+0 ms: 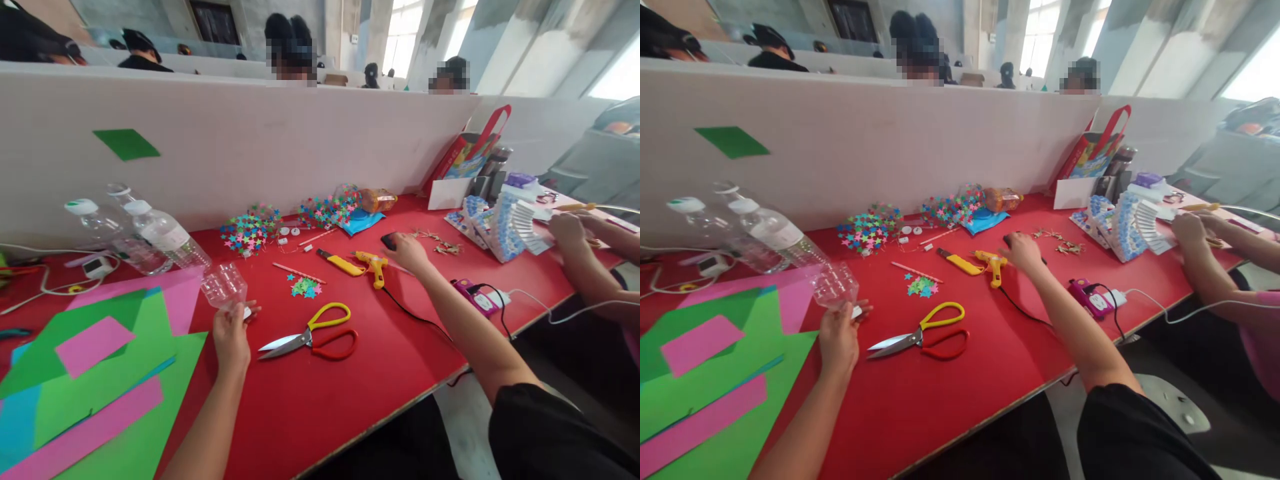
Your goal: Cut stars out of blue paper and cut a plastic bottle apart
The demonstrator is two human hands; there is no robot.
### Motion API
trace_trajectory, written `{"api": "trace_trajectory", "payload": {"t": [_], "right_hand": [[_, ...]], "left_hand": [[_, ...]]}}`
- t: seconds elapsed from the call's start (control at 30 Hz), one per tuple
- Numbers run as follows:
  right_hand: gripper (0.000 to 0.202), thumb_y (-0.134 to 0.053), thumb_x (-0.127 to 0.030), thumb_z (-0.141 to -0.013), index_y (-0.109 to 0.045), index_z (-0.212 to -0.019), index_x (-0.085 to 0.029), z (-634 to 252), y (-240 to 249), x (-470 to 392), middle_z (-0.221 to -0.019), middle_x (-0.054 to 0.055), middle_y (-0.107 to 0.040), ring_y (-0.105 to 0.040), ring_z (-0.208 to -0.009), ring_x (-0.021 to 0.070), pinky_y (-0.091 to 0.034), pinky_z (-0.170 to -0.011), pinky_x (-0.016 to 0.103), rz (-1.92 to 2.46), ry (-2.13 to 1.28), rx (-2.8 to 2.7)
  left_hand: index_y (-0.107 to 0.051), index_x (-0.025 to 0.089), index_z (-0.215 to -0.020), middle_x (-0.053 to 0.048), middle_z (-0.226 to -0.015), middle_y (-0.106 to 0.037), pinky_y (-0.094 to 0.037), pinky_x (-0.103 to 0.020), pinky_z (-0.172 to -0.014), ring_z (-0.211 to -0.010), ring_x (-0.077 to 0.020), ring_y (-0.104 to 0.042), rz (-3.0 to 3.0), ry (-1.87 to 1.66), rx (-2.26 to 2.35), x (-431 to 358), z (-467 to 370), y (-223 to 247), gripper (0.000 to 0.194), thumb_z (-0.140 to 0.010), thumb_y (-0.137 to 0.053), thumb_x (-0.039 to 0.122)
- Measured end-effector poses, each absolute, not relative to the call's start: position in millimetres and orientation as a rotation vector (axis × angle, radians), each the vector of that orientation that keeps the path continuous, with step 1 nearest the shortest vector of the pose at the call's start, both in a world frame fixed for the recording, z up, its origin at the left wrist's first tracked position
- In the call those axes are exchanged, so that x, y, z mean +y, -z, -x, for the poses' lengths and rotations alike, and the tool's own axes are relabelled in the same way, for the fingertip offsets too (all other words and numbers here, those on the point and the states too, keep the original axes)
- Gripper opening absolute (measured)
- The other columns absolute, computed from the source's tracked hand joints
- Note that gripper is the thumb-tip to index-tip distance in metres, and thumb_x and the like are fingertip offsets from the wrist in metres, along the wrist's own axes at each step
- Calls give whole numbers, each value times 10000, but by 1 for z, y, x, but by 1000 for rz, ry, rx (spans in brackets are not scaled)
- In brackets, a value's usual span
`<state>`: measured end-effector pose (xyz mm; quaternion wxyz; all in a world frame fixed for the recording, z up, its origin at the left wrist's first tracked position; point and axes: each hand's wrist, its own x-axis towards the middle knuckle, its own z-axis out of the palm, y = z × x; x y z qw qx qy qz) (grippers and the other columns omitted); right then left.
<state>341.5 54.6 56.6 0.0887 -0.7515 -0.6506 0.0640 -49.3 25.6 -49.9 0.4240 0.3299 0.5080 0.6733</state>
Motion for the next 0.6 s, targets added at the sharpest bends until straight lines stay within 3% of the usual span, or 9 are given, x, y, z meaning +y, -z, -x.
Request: {"api": "trace_trajectory", "payload": {"t": [0.1, 0.33, 0.6], "right_hand": [[706, -664, -511, -833, -527, -1326, -25, -384, -34, 79, -1367, 318, -501, -462, -1289, 431, -406, -995, 527, 2528, -148, -1687], [880, -613, -685, -788, -505, -1379, -42, -411, 1, 102, -1478, 280, -396, -388, -1362, 403, -388, -1046, 470, 2709, -183, -1556], [933, -655, -679, -751, -464, -1397, -34, -420, -4, 105, -1457, 284, -417, -391, -1369, 384, -360, -1074, 439, 2717, -200, -1565]], "left_hand": [[-539, 184, -906, -8, -809, -704, -516, -224, -589, -612, -115, -661, -833, -1687, 1264, 29, 50, 52, 373, -715, -740, 434], [-538, 184, -891, -6, -777, -700, -508, -225, -592, -609, -117, -660, -797, -1676, 1275, 30, 53, 54, 383, -700, -745, 444], [-510, 193, -908, -4, -778, -702, -511, -249, -623, -615, -126, -670, -803, -1666, 1279, 31, 52, 53, 368, -725, -723, 430]]}}
